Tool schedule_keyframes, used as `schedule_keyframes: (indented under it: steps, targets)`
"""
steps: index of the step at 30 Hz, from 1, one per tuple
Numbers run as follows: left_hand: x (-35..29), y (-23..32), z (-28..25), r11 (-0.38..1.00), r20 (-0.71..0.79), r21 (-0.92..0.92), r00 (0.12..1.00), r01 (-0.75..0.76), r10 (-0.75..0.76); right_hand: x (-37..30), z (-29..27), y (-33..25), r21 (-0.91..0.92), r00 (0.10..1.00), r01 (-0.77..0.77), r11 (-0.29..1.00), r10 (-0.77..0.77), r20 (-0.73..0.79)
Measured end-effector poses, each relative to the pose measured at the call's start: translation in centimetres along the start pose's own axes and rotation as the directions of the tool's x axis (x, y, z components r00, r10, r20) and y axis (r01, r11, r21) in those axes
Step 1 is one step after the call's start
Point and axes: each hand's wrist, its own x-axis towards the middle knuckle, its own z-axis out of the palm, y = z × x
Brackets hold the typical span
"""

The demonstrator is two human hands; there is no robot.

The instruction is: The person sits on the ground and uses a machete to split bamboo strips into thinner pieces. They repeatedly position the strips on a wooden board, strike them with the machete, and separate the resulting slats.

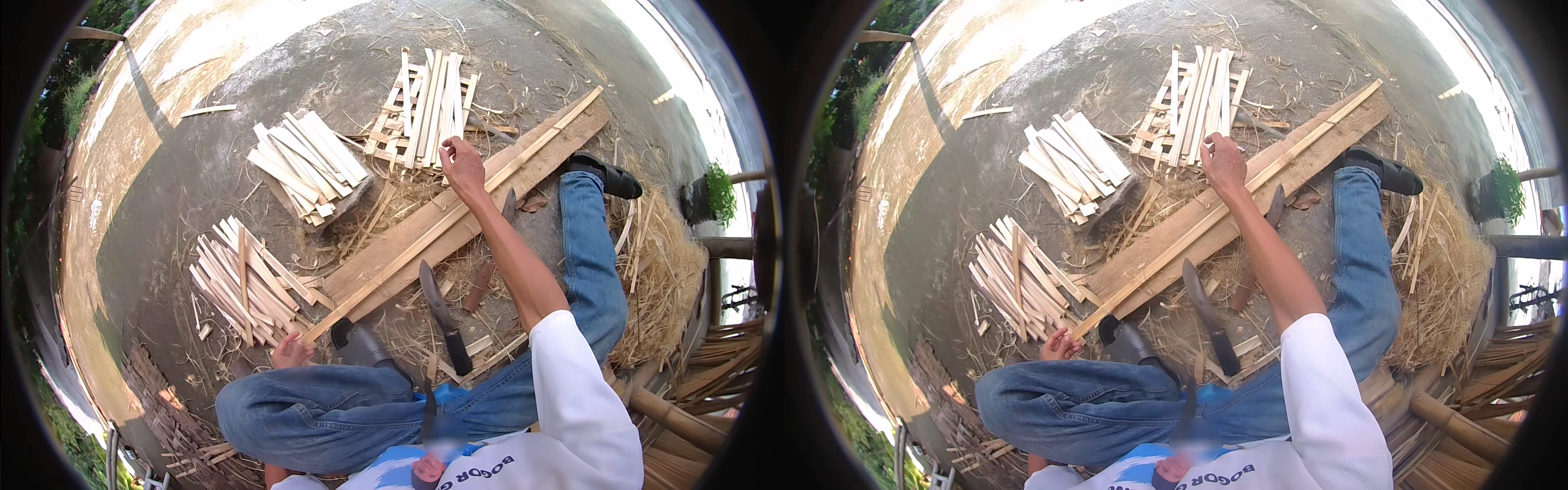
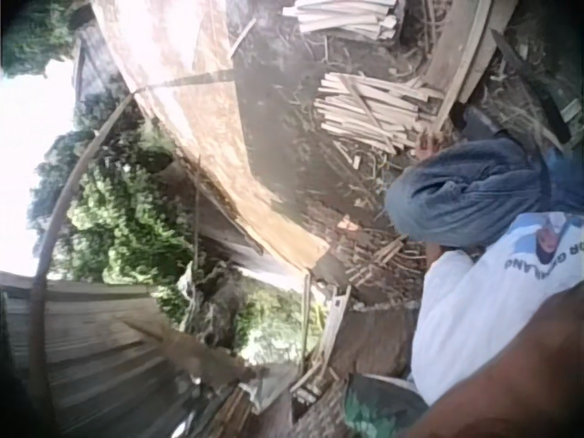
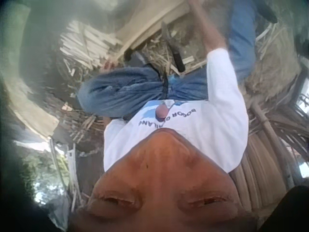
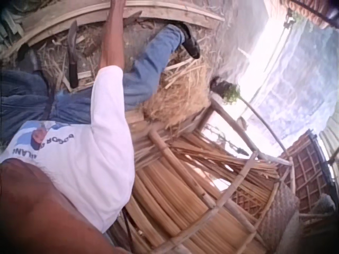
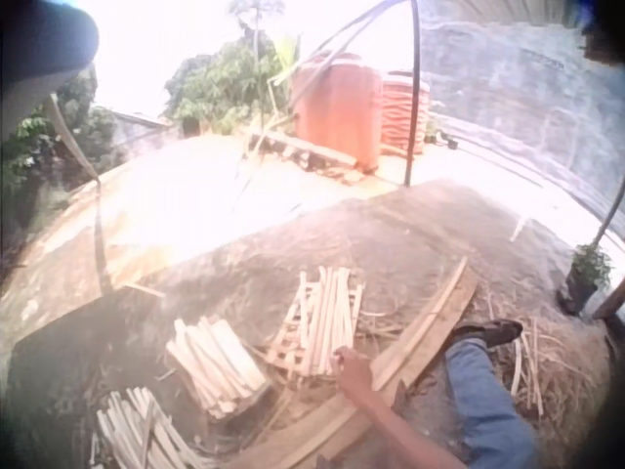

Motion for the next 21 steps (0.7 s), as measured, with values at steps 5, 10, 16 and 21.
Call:
schedule_keyframes:
  steps: [5, 10, 16, 21]
  targets:
    - [0.8, 4.9, 3.7, 0.980, -0.014, -0.200, 1.000, 0.019, -0.022, 6.6, 6.9, -1.9, -0.360, 0.983, 0.181, 0.915, -0.165, 0.076]
    - [1.0, 3.3, 4.7, 0.946, -0.002, -0.258, 0.979, 0.198, -0.205, 8.0, 9.9, -2.3, -0.499, 0.982, 0.117, 0.859, -0.025, 0.189]
    - [0.5, 1.6, 3.1, 0.848, 0.105, -0.415, 0.943, 0.329, -0.315, 9.4, 9.6, -3.3, 0.116, 0.946, -0.325, 0.938, 0.324, 0.029]
    - [0.2, 2.4, 4.7, 0.882, 0.083, -0.461, 0.994, 0.101, -0.071, 4.6, 4.5, -2.4, 0.760, 0.862, -0.493, 0.424, 0.356, 0.360]
